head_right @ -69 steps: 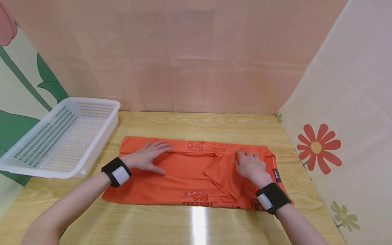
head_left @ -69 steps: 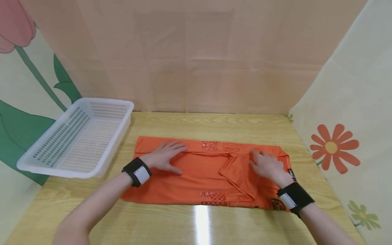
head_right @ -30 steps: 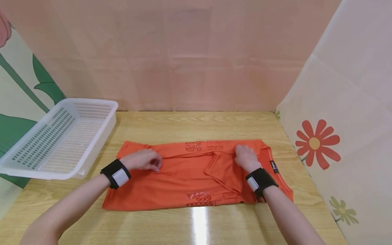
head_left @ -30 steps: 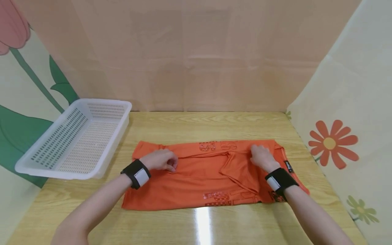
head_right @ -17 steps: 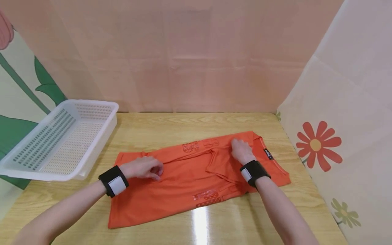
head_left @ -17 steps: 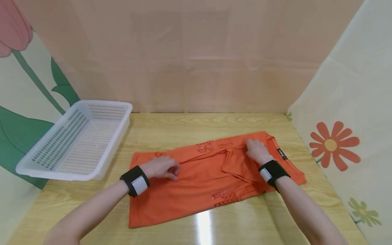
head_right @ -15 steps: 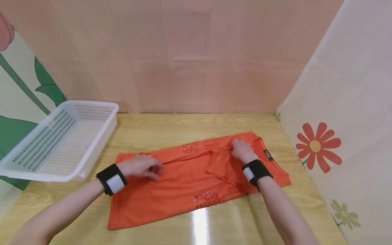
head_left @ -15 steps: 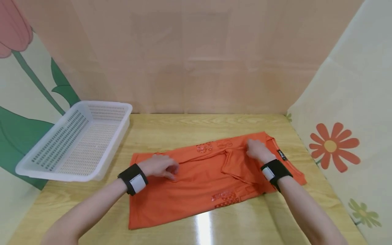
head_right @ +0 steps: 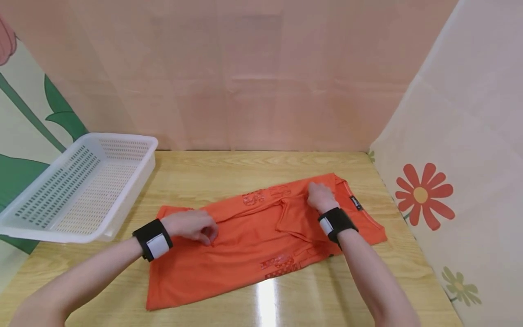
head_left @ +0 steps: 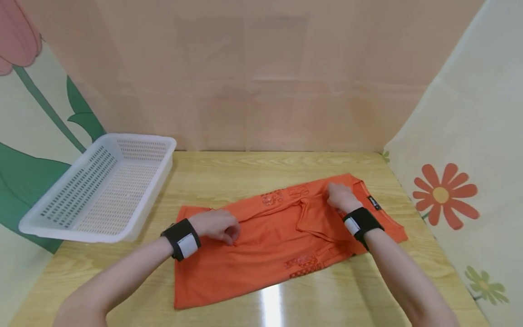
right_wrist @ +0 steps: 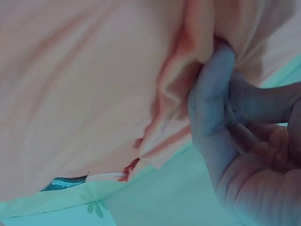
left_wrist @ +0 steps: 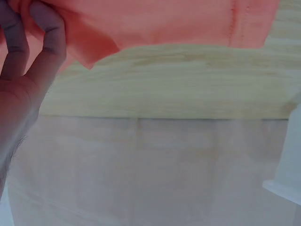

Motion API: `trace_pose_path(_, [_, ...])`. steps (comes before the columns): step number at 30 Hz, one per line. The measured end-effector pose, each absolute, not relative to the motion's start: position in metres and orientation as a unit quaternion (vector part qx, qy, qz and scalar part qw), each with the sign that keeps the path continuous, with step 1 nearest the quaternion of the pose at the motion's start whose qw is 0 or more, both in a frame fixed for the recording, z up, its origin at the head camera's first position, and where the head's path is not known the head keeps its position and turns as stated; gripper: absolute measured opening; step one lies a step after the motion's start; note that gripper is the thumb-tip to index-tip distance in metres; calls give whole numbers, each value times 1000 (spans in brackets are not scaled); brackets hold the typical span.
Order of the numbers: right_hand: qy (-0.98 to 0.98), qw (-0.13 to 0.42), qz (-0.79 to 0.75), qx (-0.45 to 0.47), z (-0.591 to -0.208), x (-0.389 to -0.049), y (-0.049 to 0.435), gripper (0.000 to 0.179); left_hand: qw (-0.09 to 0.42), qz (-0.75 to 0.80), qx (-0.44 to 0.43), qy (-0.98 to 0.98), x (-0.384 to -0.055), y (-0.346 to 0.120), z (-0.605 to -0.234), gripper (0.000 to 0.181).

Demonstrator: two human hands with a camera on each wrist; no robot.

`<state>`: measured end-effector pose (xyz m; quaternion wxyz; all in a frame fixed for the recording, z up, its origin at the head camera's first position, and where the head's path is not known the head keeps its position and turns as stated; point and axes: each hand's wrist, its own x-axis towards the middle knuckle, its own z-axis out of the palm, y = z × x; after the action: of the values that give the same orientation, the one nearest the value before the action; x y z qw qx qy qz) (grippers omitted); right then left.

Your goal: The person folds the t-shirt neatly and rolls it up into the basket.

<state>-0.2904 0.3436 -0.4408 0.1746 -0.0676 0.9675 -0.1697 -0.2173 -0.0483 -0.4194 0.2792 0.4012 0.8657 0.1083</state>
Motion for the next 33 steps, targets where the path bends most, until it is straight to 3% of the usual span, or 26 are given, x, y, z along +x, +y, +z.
trace_pose_path(7, [983, 115, -126, -65, -445, -308, 331, 9, 273, 126, 373, 878, -193, -31, -416, 11])
trace_pose_path(18, [988, 91, -98, -80, -450, -338, 292, 10, 235, 125, 378, 887, -160, -16, -415, 12])
trace_pose_path(22, [982, 139, -104, -69, -442, -341, 295, 13, 203, 89, 411, 884, -162, -16, -412, 14])
trace_pose_path(27, [958, 265, -105, -34, -423, -338, 305, 54, 205, 56, 458, 863, -178, -9, -413, 19])
trace_pose_path(29, [951, 288, -101, -41, -421, -338, 306, 63, 215, 44, 472, 854, -185, -5, -415, 21])
trace_pose_path(33, [957, 268, -99, -56, -428, -340, 298, 46, 227, 20, 489, 842, -195, 1, -418, 24])
